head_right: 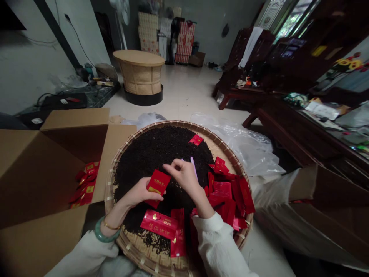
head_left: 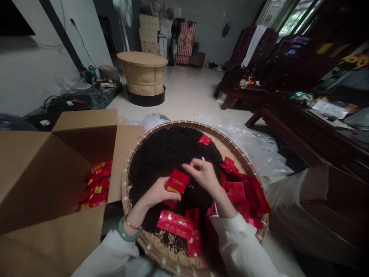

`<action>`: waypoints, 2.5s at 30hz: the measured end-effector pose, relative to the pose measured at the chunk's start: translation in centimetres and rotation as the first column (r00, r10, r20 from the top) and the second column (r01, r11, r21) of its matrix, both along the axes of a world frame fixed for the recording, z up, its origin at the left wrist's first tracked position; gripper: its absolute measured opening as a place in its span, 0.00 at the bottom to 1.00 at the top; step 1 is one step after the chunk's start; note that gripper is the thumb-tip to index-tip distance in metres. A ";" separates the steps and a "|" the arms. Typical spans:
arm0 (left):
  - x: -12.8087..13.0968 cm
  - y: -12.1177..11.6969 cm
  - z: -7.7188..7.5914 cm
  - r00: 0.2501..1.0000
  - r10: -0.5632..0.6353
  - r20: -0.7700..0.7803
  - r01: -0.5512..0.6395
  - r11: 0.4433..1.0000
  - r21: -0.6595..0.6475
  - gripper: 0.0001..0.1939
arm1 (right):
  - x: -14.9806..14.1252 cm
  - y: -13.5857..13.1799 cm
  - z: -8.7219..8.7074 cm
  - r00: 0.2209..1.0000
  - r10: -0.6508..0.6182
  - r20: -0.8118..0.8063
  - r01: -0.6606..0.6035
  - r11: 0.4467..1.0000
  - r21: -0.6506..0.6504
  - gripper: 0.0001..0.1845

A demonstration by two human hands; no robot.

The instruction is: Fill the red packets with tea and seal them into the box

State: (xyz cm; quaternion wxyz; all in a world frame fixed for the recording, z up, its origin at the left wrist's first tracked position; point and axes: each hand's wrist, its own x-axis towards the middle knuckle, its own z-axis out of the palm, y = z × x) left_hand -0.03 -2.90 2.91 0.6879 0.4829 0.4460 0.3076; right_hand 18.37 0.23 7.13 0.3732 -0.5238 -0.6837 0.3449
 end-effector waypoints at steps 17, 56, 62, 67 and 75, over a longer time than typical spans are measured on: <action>0.4 -0.5 0.6 1.000 -0.029 0.008 0.029 0.998 0.064 0.29 | -2.2 -1.0 -2.7 0.982 -0.122 -0.144 0.114 0.991 -0.063 0.20; 1.4 2.6 0.0 0.988 0.014 0.152 -0.001 0.997 -0.081 0.24 | -0.9 -0.9 -4.2 0.946 -0.220 -0.237 0.199 0.974 -0.109 0.21; 1.6 2.6 -0.4 0.991 0.040 0.132 -0.032 0.998 -0.062 0.26 | -1.5 -0.7 -5.2 0.943 -0.186 -0.274 0.141 0.974 -0.175 0.20; 1.7 2.6 -0.6 0.984 0.117 0.136 -0.100 0.987 -0.125 0.23 | 0.3 -0.1 -5.8 0.949 -0.315 0.004 0.314 0.945 0.088 0.19; 1.5 2.5 -0.4 0.977 0.119 0.180 -0.087 0.980 -0.177 0.24 | 3.0 -0.1 -8.1 0.538 -0.362 0.761 0.390 0.907 0.156 0.31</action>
